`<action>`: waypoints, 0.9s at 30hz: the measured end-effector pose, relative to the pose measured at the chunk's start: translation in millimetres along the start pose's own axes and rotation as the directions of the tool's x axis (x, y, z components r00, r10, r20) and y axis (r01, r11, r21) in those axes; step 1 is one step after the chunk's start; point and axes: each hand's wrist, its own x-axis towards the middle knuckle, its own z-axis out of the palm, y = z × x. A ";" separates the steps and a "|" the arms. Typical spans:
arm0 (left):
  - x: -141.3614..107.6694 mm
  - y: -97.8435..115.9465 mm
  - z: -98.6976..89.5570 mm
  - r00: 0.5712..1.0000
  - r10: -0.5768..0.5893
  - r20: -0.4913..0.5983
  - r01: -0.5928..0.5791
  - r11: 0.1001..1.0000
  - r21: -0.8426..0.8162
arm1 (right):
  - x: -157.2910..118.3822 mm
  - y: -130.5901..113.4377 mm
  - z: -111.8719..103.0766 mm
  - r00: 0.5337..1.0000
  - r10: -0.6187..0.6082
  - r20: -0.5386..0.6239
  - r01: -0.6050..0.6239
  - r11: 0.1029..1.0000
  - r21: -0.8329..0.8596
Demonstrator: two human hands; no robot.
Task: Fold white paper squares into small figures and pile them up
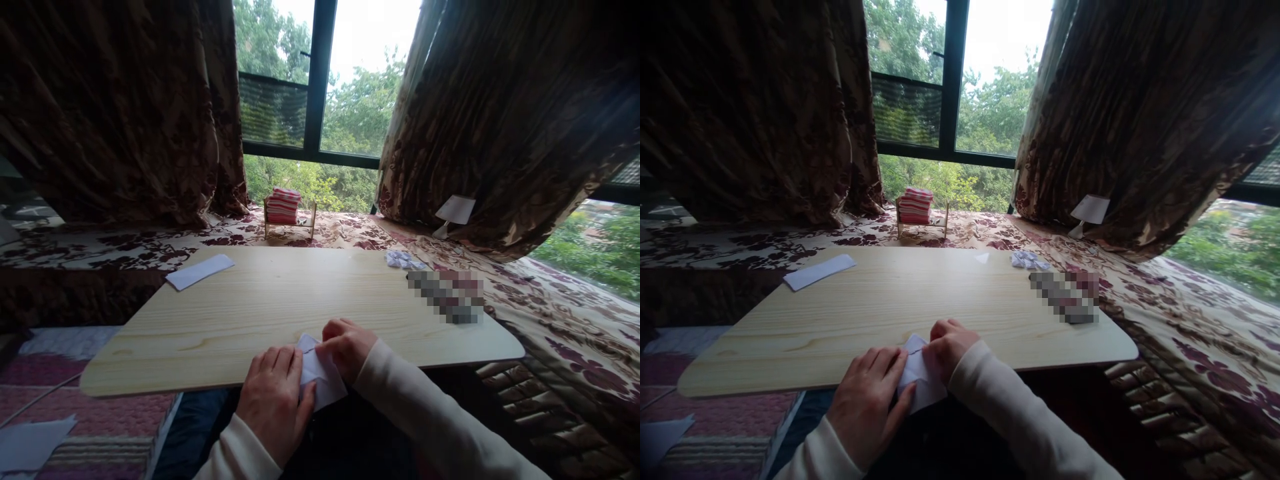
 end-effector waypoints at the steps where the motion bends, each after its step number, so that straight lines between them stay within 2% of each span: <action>1: 0.0 0.1 0.0 1.000 -0.004 0.000 0.004 1.000 -0.015 | 4.9 0.9 -2.9 0.999 0.022 0.041 -0.024 0.998 0.049; 4: 0.8 -4.1 0.8 1.000 -0.008 0.008 0.009 0.998 -0.063 | 23.2 -0.6 -7.1 0.982 0.116 0.151 -0.126 0.990 0.058; 8: -2.7 -12.0 0.3 1.000 -0.013 -0.008 0.012 0.989 -0.145 | 37.5 -8.1 -6.0 0.949 0.264 0.171 -0.275 0.961 0.042; 13: -11.3 -20.4 -2.9 0.995 -0.085 -0.061 0.070 0.973 -0.218 | 32.5 -13.3 -5.1 0.939 0.293 0.179 -0.321 0.935 0.152; 17: -12.4 -22.9 -3.2 0.986 -0.138 -0.094 0.113 0.967 -0.228 | 29.8 -10.4 0.2 0.948 0.289 0.133 -0.312 0.926 0.212; 21: -9.9 -22.2 -0.8 0.984 -0.146 -0.099 0.122 0.968 -0.220 | 26.1 -8.6 5.8 0.959 0.233 0.163 -0.275 0.903 0.329; 24: -8.2 -21.8 -0.9 0.981 -0.163 -0.102 0.134 0.959 -0.250 | 14.3 -11.4 6.3 0.962 0.241 0.124 -0.269 0.778 0.568; 27: -5.6 -20.1 -6.1 0.982 -0.178 -0.056 0.148 0.925 -0.350 | -0.4 -15.4 3.0 0.966 0.260 0.000 -0.183 0.682 0.708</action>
